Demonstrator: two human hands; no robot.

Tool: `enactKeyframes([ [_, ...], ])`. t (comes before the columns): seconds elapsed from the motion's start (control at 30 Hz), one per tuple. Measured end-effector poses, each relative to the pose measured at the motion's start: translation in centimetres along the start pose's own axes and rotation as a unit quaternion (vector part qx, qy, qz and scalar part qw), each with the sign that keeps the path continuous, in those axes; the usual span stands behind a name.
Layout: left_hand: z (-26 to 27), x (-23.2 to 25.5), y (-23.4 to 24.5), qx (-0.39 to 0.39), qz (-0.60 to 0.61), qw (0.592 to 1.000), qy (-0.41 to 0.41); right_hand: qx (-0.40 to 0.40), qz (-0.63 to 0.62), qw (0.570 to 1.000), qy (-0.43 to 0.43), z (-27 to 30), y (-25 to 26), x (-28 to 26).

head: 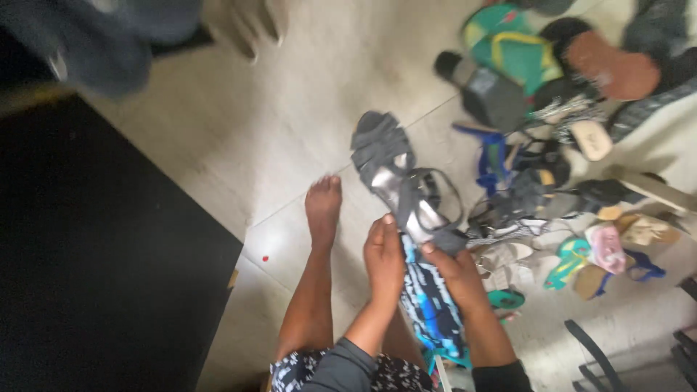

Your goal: Cleaning various shoes on the floor with a cloth.

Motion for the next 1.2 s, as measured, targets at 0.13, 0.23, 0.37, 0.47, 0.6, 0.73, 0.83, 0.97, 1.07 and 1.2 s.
enactKeyframes([
  [0.13, 0.9, -1.5, 2.6, -0.056, 0.001, 0.998, 0.04, -0.024, 0.008, 1.0, 0.006, 2.3, -1.8, -1.2],
  [0.23, 2.7, 2.6, 5.2, -0.072, -0.005, 0.997, 0.027, -0.005, -0.182, 0.98, -0.084, 5.7, -5.5, -4.1],
  [0.37, 4.7, 3.2, 9.1, -0.039, -0.097, 0.994, 0.036, 0.003, -0.157, 0.981, -0.115, 8.4, -5.9, 0.8],
  [0.47, 5.3, 6.5, 10.2, -0.077, -0.137, 0.987, 0.038, -0.015, -0.237, 0.953, -0.188, 11.0, -7.3, 0.5],
  [0.6, 6.5, 12.3, 9.0, -0.17, -0.165, 0.971, 0.037, 0.038, -0.253, 0.945, -0.205, 13.5, -6.4, -2.5],
  [0.73, 6.2, 14.1, 8.1, -0.177, -0.158, 0.97, 0.057, 0.057, -0.352, 0.91, -0.211, 11.7, -5.9, 0.5],
  [0.83, 6.2, 18.4, 5.3, -0.134, -0.223, 0.965, 0.018, -0.014, -0.463, 0.866, -0.187, 10.8, -4.8, -5.5],
  [0.97, 4.8, 15.1, 3.0, -0.161, -0.167, 0.969, 0.078, 0.035, -0.416, 0.892, -0.175, 11.4, 1.4, -15.3],
  [1.07, 4.6, 15.0, 1.2, -0.126, -0.234, 0.962, 0.054, 0.055, -0.465, 0.87, -0.153, 10.3, 5.3, -16.9],
  [1.2, 8.8, 25.9, -5.5, -0.144, -0.354, 0.908, -0.172, 0.019, -0.468, 0.873, -0.135, 9.5, 8.1, -12.6],
])
Point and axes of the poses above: each hand's wrist, its own z-axis away from the middle knuckle, its own y-axis out of the back of the hand, x = y × z, the point moved 8 cm from there along -z, towards the middle knuckle, and after that the axes turned 9 degrees about y, right-handed, at the moved point
